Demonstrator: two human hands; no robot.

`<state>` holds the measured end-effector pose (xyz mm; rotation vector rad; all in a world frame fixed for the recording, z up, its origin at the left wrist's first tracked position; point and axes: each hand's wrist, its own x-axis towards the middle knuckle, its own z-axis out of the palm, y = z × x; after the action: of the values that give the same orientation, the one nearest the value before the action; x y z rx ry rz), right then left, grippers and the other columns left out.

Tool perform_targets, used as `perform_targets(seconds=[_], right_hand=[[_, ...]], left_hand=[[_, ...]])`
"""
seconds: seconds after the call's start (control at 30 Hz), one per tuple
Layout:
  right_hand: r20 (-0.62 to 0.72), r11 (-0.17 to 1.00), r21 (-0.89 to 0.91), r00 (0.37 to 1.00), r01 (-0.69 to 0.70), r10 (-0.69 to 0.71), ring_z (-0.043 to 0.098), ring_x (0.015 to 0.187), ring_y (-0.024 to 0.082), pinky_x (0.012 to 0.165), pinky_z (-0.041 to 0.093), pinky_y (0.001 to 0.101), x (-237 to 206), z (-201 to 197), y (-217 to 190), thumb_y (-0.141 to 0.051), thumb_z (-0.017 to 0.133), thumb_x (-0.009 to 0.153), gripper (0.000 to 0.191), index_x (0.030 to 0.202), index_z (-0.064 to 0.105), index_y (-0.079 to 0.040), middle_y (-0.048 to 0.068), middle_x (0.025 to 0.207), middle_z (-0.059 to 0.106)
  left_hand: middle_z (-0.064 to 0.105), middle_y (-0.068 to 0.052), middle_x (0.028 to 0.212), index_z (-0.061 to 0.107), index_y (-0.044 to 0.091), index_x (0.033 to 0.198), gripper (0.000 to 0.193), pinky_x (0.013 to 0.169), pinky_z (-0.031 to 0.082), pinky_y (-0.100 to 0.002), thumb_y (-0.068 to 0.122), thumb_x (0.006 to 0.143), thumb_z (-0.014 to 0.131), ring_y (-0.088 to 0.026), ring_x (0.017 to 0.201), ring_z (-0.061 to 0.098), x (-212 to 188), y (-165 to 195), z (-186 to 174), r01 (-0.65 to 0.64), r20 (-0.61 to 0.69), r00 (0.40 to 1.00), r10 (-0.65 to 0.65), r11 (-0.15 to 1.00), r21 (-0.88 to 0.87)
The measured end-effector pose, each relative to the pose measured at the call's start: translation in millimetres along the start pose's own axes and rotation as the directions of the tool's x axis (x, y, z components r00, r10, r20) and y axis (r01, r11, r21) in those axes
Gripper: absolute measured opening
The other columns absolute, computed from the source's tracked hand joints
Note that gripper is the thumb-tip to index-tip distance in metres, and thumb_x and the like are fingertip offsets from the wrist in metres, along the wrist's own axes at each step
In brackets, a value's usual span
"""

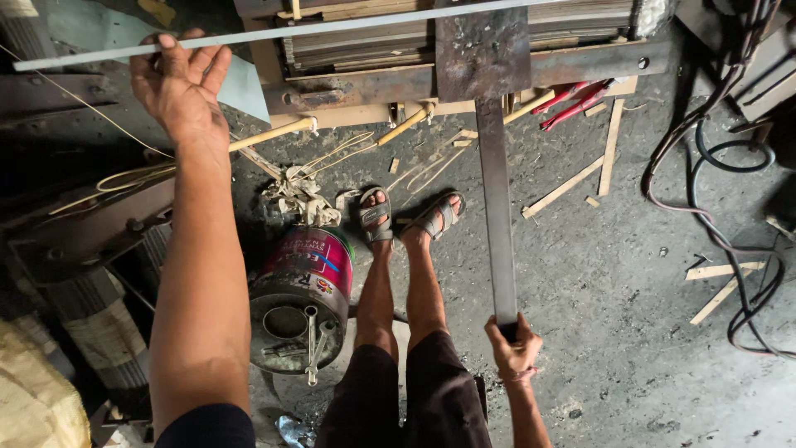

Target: The person welds a thin metal rod to a flat metal bar using a handheld welding torch. They hold the rod in place with one hand and operate the torch with the other, creating sparks and a glowing joint. The person repositions the rod and welds a second section before the clip ends.

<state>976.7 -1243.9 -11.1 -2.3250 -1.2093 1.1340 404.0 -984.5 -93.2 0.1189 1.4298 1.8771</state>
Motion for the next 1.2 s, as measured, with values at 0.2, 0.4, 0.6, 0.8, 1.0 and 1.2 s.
perform_targets(seconds=[0.2,0.4,0.6,0.8,1.0,1.2], right_hand=[[0.07,1.0,0.004,0.997,0.022,-0.023,0.045,0.054,0.004,0.046,0.036,0.0268,19,-17,11,-0.021,0.08,0.078,0.027,0.078,0.065,0.002,-0.003,0.058,0.054],[0.104,0.999,-0.045,0.995,-0.001,0.006,0.045,0.05,0.006,0.044,0.036,0.0284,33,-15,11,-0.024,0.079,0.078,0.028,0.077,0.067,0.002,-0.002,0.056,0.057],[0.152,0.994,-0.086,0.985,-0.071,0.083,0.048,0.049,0.008,0.043,0.037,0.0308,23,-30,-1,-0.024,0.078,0.078,0.027,0.08,0.069,0.002,0.001,0.057,0.061],[0.137,0.99,-0.132,0.989,-0.041,0.059,0.05,0.051,0.008,0.045,0.04,0.0299,8,-65,-28,-0.023,0.077,0.078,0.025,0.087,0.072,-0.001,0.001,0.059,0.063],[0.129,0.985,-0.146,0.986,-0.091,0.111,0.052,0.052,0.008,0.046,0.04,0.0301,-7,-64,-34,-0.025,0.079,0.08,0.029,0.085,0.07,0.002,0.002,0.057,0.063],[0.14,0.988,0.07,0.982,-0.139,0.128,0.043,0.057,0.005,0.048,0.035,0.0287,-17,-13,-14,-0.022,0.083,0.079,0.03,0.082,0.065,0.002,-0.005,0.062,0.055]], left_hand=[[0.074,-0.021,0.108,0.047,0.012,0.126,0.041,0.088,0.073,-0.054,0.019,0.097,0.075,-0.036,0.095,0.08,5,-1,-2,0.036,-0.011,0.999,-0.036,0.999,-0.035],[0.073,-0.023,0.109,0.044,0.015,0.127,0.043,0.086,0.072,-0.054,0.018,0.097,0.075,-0.038,0.093,0.078,2,0,0,0.042,-0.043,0.998,-0.044,0.997,-0.059],[0.073,-0.023,0.11,0.045,0.011,0.126,0.041,0.085,0.073,-0.054,0.017,0.097,0.073,-0.036,0.093,0.079,-10,2,0,0.034,-0.043,0.998,-0.035,0.999,-0.037],[0.074,-0.022,0.112,0.051,0.008,0.129,0.035,0.086,0.067,-0.052,0.018,0.101,0.071,-0.037,0.096,0.08,-16,-3,-4,-0.003,-0.033,0.999,0.003,1.0,0.007],[0.071,-0.023,0.118,0.045,0.011,0.132,0.041,0.092,0.071,-0.054,0.019,0.103,0.072,-0.038,0.102,0.078,-10,-7,-10,0.028,0.024,0.999,-0.028,1.0,-0.002],[0.066,-0.022,0.118,0.043,0.007,0.135,0.048,0.091,0.066,-0.059,0.021,0.101,0.074,-0.045,0.101,0.077,-5,-14,-13,0.035,0.012,0.999,-0.034,0.999,-0.04]])
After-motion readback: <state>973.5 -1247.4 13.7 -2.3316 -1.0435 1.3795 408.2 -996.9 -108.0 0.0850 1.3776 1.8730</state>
